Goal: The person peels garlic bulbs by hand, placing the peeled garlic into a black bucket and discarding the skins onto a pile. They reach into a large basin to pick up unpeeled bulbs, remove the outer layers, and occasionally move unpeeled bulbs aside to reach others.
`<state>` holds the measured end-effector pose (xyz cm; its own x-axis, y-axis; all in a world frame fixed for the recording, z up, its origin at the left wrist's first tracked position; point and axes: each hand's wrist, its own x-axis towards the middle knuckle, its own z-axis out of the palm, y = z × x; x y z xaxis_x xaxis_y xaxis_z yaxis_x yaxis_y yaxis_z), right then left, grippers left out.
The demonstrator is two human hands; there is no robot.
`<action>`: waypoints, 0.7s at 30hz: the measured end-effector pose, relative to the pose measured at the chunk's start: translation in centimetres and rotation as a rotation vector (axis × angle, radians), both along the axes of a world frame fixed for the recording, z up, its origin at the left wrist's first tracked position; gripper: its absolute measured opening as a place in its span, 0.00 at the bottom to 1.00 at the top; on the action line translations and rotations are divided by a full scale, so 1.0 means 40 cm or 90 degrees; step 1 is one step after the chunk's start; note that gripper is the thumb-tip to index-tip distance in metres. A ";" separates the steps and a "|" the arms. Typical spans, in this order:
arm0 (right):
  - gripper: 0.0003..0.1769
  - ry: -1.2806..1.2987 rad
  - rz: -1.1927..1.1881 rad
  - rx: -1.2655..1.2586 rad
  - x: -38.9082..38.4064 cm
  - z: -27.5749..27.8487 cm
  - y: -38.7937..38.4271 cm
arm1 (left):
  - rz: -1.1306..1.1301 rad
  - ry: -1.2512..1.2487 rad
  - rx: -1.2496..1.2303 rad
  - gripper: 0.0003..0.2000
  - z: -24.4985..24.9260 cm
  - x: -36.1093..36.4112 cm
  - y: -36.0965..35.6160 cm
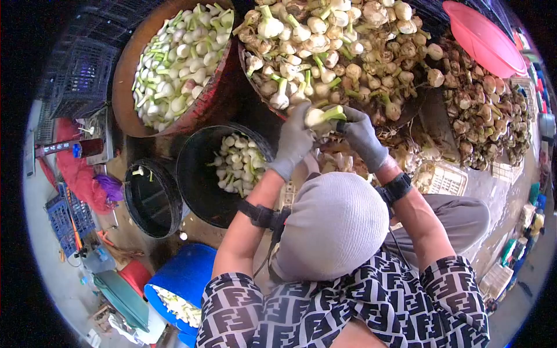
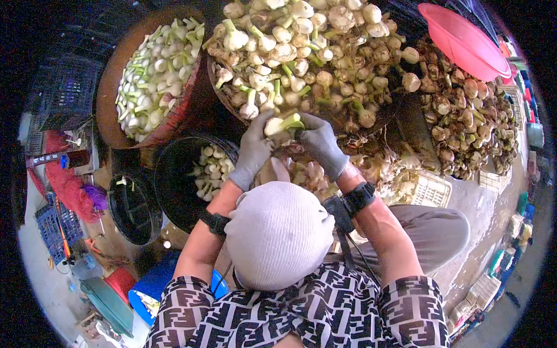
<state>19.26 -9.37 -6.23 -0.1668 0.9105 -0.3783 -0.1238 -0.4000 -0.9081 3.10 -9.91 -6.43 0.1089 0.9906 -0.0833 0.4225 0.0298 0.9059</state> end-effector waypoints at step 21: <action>0.12 0.068 0.003 -0.088 0.063 0.055 0.000 | 0.034 -0.023 -0.139 0.09 0.051 0.006 0.062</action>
